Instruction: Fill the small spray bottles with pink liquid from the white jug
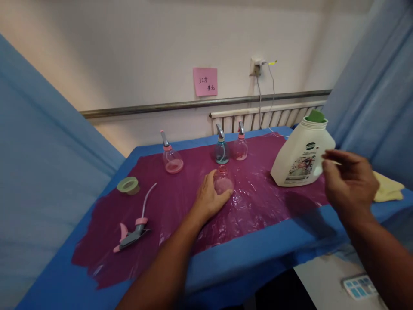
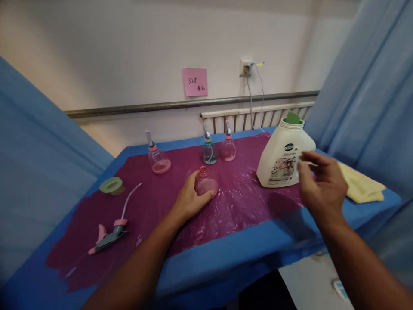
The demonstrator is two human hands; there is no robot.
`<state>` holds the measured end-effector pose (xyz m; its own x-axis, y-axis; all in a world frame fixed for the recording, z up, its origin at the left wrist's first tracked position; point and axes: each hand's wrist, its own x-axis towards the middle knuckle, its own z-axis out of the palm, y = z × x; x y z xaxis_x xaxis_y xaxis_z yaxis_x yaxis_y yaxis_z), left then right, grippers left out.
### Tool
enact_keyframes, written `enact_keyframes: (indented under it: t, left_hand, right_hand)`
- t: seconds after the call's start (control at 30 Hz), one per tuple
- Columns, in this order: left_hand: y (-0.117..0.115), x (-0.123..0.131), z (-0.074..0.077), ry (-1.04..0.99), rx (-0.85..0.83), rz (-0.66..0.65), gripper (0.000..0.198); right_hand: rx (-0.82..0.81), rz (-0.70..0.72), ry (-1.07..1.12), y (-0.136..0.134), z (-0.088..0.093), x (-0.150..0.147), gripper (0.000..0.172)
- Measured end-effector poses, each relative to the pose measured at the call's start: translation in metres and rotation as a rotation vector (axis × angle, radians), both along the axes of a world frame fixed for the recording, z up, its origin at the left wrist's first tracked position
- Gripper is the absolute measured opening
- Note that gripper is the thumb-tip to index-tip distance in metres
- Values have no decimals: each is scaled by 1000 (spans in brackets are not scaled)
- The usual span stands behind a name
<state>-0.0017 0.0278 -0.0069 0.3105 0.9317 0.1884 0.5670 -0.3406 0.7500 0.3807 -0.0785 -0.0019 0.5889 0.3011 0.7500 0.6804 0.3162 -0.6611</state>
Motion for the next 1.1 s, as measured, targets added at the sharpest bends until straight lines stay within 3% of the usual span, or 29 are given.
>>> enact_keyframes:
  t: [0.1,0.2,0.33,0.5,0.67,0.87,1.1]
  left_hand:
    - [0,0,1,18,-1,9,91]
    - [0,-1,1,21,6,10,90]
    - [0,-2,1,26,5,5,89]
    - [1,-1,1,9,12,-3,89]
    - [0,0,0,-6,-12,-5,92]
    - [-2,0,1,4,-15,-9,92]
    - [-2,-1,-1,-14,1,-32,92]
  right_hand:
    - [-7,-152,185,26,-5,64,60]
    - [-108,-15,328,45,-6,92,64]
    - [-359,180,394,50,-1,82,44]
    - [-440,39,365,53,4,70,18]
    - [-469,-51,307,57,18,71,17]
    - [-519,-65,106,57,53,70,17]
    - [-579,1,-36,65,98,30,24]
